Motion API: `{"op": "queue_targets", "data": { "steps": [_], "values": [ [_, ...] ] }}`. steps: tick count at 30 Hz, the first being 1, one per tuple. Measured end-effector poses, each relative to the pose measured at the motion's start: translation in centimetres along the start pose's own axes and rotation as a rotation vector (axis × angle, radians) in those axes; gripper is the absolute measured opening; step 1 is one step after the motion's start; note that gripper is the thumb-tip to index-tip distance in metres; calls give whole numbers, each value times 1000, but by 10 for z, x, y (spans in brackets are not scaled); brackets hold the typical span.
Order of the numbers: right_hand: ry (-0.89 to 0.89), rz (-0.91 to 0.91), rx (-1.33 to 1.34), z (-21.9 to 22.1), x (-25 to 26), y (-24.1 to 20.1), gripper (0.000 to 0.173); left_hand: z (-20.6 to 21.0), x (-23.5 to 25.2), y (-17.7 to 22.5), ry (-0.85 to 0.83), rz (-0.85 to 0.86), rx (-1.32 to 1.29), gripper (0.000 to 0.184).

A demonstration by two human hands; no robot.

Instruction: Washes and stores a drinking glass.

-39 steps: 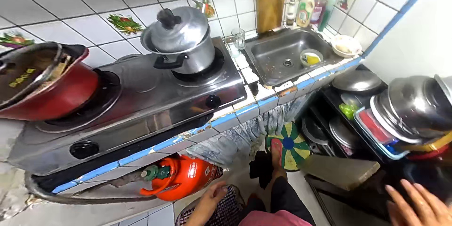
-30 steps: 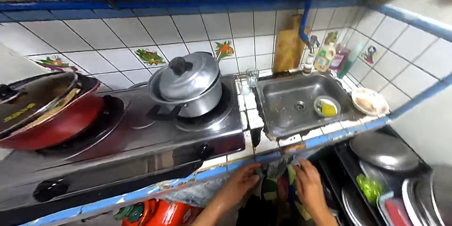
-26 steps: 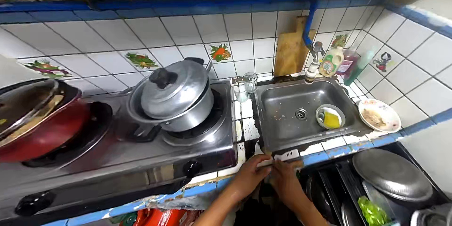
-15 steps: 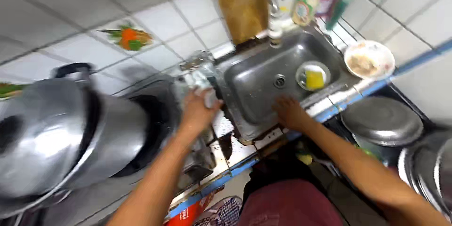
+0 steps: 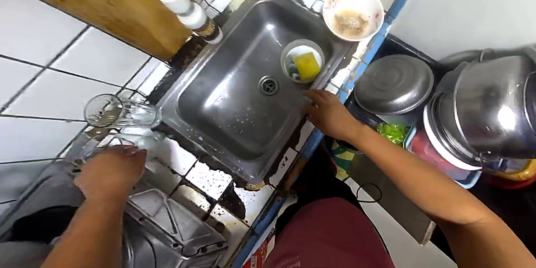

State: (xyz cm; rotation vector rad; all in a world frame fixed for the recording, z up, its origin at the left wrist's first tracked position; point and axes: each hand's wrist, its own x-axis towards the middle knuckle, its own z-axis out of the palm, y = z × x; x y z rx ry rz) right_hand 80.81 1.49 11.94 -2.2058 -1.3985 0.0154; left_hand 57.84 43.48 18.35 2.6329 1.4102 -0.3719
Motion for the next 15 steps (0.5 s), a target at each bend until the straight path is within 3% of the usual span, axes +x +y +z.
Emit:
{"op": "queue_targets", "data": {
  "steps": [6, 11, 15],
  "values": [
    [132, -48, 138, -35, 84, -16, 27, -12, -25, 30, 70, -27, -13, 34],
    [373, -44, 339, -89, 204, -50, 50, -44, -63, 80, -25, 35, -65, 29],
    [280, -18, 659, -108, 275, -80, 68, -55, -72, 144, -120, 195, -139, 31]
  ]
}}
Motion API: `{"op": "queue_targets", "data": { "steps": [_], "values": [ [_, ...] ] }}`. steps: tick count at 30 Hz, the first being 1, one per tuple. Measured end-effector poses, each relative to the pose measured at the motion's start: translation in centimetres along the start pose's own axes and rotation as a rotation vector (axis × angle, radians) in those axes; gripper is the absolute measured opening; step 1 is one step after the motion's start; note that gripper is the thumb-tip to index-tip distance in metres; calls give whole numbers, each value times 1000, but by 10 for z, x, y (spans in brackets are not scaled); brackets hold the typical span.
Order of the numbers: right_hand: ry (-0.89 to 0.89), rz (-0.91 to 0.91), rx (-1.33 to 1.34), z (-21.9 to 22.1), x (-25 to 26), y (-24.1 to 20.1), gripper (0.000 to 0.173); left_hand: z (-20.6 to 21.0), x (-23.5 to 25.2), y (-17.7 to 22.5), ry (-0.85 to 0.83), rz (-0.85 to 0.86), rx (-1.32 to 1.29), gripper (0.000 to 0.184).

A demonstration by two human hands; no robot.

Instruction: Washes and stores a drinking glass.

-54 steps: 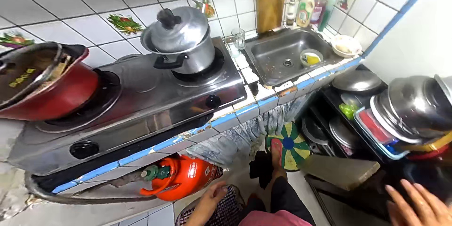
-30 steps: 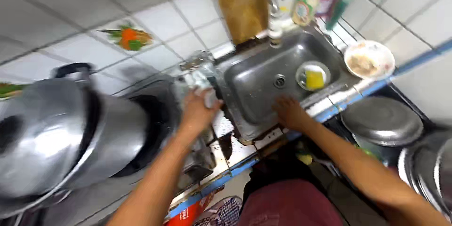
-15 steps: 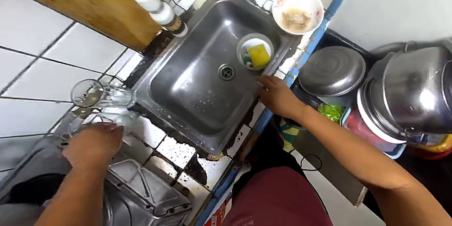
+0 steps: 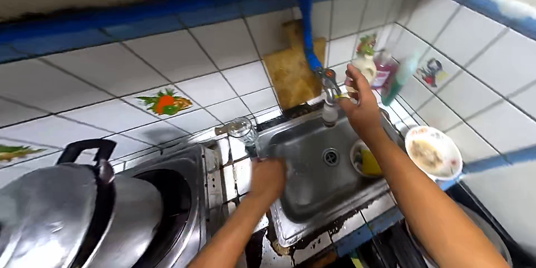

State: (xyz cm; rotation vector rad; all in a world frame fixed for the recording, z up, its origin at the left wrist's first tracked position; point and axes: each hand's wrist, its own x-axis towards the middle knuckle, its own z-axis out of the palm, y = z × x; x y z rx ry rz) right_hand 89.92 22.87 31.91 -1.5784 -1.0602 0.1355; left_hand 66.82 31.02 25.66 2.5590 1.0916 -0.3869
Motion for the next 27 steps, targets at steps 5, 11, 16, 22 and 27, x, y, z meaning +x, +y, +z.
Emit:
{"op": "queue_targets", "data": {
  "steps": [5, 11, 16, 22, 27],
  "values": [
    [-100, 9, -3, 5, 32, 1, 42, 22, 55, 60, -33, 207, -134, 30],
    [-159, -64, 14, -5, 51, 7, 33, 48, 118, 75, 70, 341, -652, 29],
    [-242, 116, 341, -18, 39, 53, 46, 63, 141, 89, 117, -112, -1647, 23],
    [-402, 929, 274, 8, -6, 129, 40, 66, 162, 92, 12, -387, -1961, 44],
    [-701, 1006, 344, 22, 0, 131, 34, 77, 168, 92, 94, -417, -1960, 45]
  ]
}}
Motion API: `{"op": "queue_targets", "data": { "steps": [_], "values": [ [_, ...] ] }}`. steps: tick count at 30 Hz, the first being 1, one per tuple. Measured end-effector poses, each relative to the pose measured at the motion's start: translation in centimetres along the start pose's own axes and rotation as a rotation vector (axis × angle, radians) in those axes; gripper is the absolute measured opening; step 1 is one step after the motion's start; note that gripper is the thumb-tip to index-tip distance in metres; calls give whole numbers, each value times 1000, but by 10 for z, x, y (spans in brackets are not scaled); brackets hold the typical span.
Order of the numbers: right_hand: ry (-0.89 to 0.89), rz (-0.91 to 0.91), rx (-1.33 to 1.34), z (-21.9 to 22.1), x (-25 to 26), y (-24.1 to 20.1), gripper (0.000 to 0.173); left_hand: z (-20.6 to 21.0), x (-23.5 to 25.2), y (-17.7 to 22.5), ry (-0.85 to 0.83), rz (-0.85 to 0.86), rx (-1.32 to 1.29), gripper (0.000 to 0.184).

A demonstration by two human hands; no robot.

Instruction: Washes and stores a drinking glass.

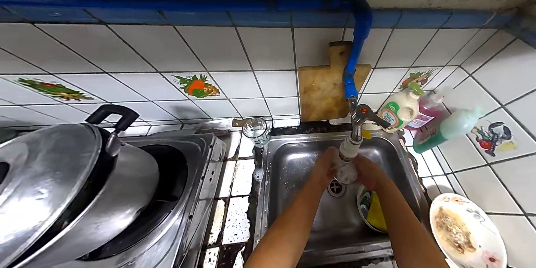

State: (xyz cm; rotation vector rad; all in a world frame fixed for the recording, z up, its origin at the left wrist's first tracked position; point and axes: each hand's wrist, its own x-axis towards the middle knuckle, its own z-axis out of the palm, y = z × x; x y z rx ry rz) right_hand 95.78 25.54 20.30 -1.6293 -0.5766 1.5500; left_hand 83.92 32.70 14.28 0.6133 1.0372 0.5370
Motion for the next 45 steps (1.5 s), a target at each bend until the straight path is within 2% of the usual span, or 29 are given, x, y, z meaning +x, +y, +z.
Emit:
{"op": "queue_targets", "data": {
  "steps": [2, 5, 8, 9, 11, 13, 15, 17, 21, 23, 25, 28, 31, 33, 35, 37, 40, 42, 45],
  "values": [
    [-83, 7, -85, 0, 7, -2, 30, 1, -5, -2, 43, 125, 45, 43],
    [-90, -10, -137, 2, 21, 6, 36, -6, -14, 2, -6, 254, 49, 47],
    [-67, -212, -83, 9, 30, 28, 41, -28, -28, 14, -54, 347, 201, 51],
    [-37, -287, -61, 12, 35, 38, 54, -38, -31, 20, 0, 437, 339, 47],
    [40, -395, -16, 17, 40, 55, 72, -65, -35, 39, 247, 626, 628, 47],
    [87, -443, 54, 21, 39, 67, 77, -94, -35, 63, 523, 719, 781, 51],
    [74, -461, 132, 20, 37, 77, 77, -120, -27, 88, 682, 728, 869, 54],
    [21, -453, 198, 17, 32, 83, 75, -141, -16, 106, 710, 639, 985, 53],
    [-116, -304, 309, 8, 21, 76, 54, -161, 1, 126, 624, 452, 1171, 40],
    [-199, -229, 309, -1, 17, 71, 48, -165, 2, 124, 615, 489, 1207, 35],
    [-294, -132, 228, -10, 11, 61, 51, -163, -5, 109, 546, 628, 1209, 34],
    [-392, -29, 79, -24, 0, 51, 53, -144, -21, 69, 254, 832, 1231, 30],
    [-345, 25, -7, -37, -14, 47, 50, -98, -32, 29, -73, 779, 1354, 31],
    [-273, 40, -37, -48, -27, 46, 49, -68, -28, 10, -217, 740, 1371, 36],
    [-212, 24, -21, -60, -42, 50, 47, -46, -20, -1, -286, 699, 1256, 38],
    [-163, -7, 16, -74, -53, 58, 47, -36, -10, -8, -311, 619, 970, 37],
    [-96, -12, 99, -87, -63, 71, 48, -28, -1, -22, -302, 256, 393, 42],
    [-67, -23, 164, -90, -67, 80, 50, -20, -3, -30, -243, 46, 7, 42],
    [-47, -51, 239, -89, -69, 94, 57, -2, -4, -33, -72, -107, -359, 51]
  ]
}}
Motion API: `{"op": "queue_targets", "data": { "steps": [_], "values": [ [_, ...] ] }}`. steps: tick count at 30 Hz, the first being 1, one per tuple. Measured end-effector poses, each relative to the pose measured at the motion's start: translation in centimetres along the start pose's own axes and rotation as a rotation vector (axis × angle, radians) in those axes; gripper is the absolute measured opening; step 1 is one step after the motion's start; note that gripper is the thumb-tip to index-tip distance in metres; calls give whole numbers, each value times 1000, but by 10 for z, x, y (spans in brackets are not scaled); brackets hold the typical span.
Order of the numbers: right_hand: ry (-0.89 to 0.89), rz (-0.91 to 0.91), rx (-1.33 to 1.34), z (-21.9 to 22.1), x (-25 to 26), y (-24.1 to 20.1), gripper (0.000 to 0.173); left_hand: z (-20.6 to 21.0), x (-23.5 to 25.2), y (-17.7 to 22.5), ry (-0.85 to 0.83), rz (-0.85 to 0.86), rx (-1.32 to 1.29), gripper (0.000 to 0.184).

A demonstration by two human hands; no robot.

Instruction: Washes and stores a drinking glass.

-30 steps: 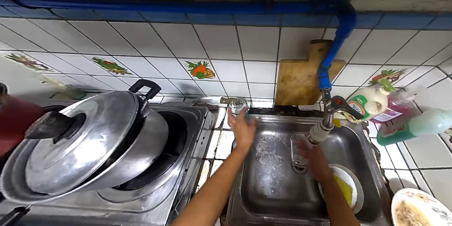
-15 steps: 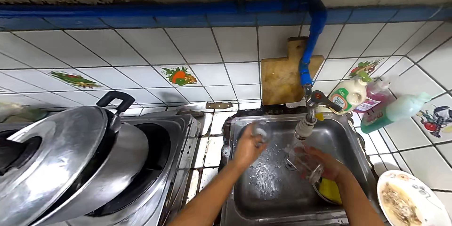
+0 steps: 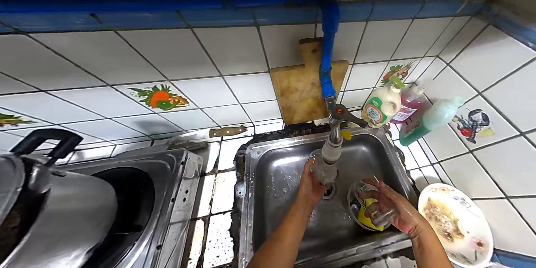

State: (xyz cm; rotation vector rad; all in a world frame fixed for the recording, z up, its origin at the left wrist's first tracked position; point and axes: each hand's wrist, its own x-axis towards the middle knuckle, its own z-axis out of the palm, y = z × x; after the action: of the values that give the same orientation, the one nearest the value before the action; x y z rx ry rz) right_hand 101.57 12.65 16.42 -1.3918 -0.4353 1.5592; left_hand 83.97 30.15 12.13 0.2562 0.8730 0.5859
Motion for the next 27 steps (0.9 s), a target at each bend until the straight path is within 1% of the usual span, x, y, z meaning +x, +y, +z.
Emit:
{"op": "queue_targets", "data": {
  "steps": [1, 3, 5, 7, 8, 10, 11, 12, 13, 14, 15, 16, 17, 18, 20, 21, 22, 23, 25, 27],
  "values": [
    [-1, -2, 30, 0, -1, 4, 61, 4, 4, -3, 33, 0, -77, 52],
    [12, -13, 79, 3, -3, 11, 66, 12, 11, -8, 44, 7, -220, 53],
    [68, -45, 84, 7, -4, 18, 65, 20, 18, -10, 45, -1, -336, 51],
    [155, -88, 96, 10, -4, 24, 62, 22, 27, -13, -17, -50, -403, 54],
    [208, -120, 105, 12, -5, 25, 64, 20, 29, -15, -55, -73, -370, 58],
    [306, -214, 108, 18, -7, 25, 70, 13, 25, -17, -144, -57, -148, 60],
    [344, -276, 92, 19, -6, 24, 71, 9, 21, -18, -195, 0, 16, 52],
    [368, -340, 67, 19, -4, 24, 74, 4, 16, -17, -244, 81, 221, 40],
    [391, -396, 42, 19, -1, 24, 77, 0, 11, -14, -285, 174, 442, 44],
    [416, -434, 9, 21, 3, 23, 78, -3, 6, -9, -316, 274, 672, 66],
    [438, -452, -13, 24, 8, 22, 79, -4, 1, -3, -306, 379, 914, 84],
    [456, -461, -30, 28, 13, 21, 81, -5, -4, 3, -274, 475, 1136, 92],
    [475, -463, -45, 33, 18, 19, 83, -5, -8, 7, -236, 554, 1281, 93],
    [484, -468, -62, 38, 22, 16, 86, -5, -10, 11, -204, 586, 1304, 92],
    [501, -497, -108, 48, 30, 12, 92, -5, -11, 17, -184, 594, 1186, 86],
    [526, -516, -145, 51, 34, 12, 95, -4, -13, 20, -182, 614, 1239, 86],
    [560, -534, -195, 54, 37, 11, 97, -4, -15, 24, -188, 609, 1370, 88],
    [597, -553, -260, 57, 40, 11, 100, -4, -15, 28, -192, 563, 1452, 88],
    [638, -624, -428, 63, 47, 13, 103, -13, -10, 34, -151, 397, 1427, 88],
    [583, -678, -562, 75, 55, 18, 101, -31, -13, 37, -70, 245, 1453, 96]
  ]
}}
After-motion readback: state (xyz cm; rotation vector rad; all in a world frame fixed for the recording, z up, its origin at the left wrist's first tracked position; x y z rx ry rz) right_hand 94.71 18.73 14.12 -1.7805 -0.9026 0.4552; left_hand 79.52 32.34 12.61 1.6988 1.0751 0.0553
